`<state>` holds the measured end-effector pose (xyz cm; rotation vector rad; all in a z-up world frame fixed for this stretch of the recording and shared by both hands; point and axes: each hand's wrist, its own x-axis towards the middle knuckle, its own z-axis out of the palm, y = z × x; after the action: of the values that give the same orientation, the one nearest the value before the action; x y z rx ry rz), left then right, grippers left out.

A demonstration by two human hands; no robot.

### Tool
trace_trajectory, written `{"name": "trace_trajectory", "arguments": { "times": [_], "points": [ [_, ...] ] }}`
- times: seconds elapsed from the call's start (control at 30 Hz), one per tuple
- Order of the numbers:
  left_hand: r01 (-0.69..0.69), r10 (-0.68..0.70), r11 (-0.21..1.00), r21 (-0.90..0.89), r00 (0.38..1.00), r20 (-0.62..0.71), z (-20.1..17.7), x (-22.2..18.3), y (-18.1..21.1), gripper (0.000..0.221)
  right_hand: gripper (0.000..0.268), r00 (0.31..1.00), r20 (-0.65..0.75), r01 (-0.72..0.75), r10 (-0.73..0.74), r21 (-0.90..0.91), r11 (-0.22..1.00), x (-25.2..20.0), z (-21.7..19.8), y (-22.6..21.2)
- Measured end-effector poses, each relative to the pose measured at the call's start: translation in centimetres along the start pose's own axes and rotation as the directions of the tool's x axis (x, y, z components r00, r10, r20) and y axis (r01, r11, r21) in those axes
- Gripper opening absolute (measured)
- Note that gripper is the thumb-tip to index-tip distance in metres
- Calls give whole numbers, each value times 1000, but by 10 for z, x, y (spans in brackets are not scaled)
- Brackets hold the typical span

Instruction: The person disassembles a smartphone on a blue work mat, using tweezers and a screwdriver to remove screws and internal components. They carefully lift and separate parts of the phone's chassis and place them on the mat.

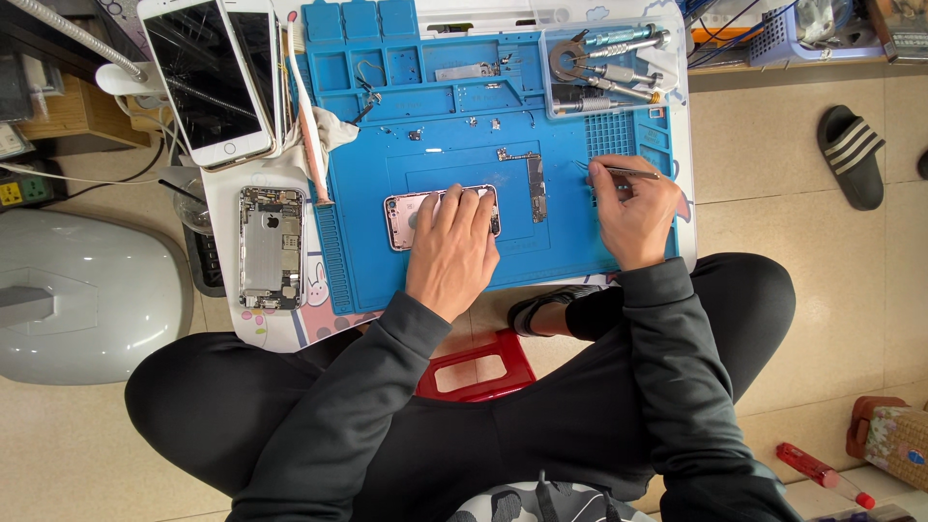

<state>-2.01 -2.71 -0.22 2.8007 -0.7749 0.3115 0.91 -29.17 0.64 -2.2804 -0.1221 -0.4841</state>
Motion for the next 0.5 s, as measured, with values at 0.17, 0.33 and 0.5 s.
{"name": "trace_trajectory", "arguments": {
  "times": [0.17, 0.33, 0.5],
  "points": [
    [-6, 6, 1000, 8, 1000, 4, 2, -1, 0, 47, 7, 1000, 7, 6, -6, 11, 1000, 3, -2, -7],
    [-12, 12, 1000, 14, 1000, 16, 2, -2, 0, 48, 8, 1000, 21, 2, -2, 7, 1000, 5, -2, -11],
    [-26, 26, 999, 20, 999, 24, 1, -2, 0, 49, 8, 1000, 21, -5, 5, 7, 1000, 4, -3, -10]
  ]
}}
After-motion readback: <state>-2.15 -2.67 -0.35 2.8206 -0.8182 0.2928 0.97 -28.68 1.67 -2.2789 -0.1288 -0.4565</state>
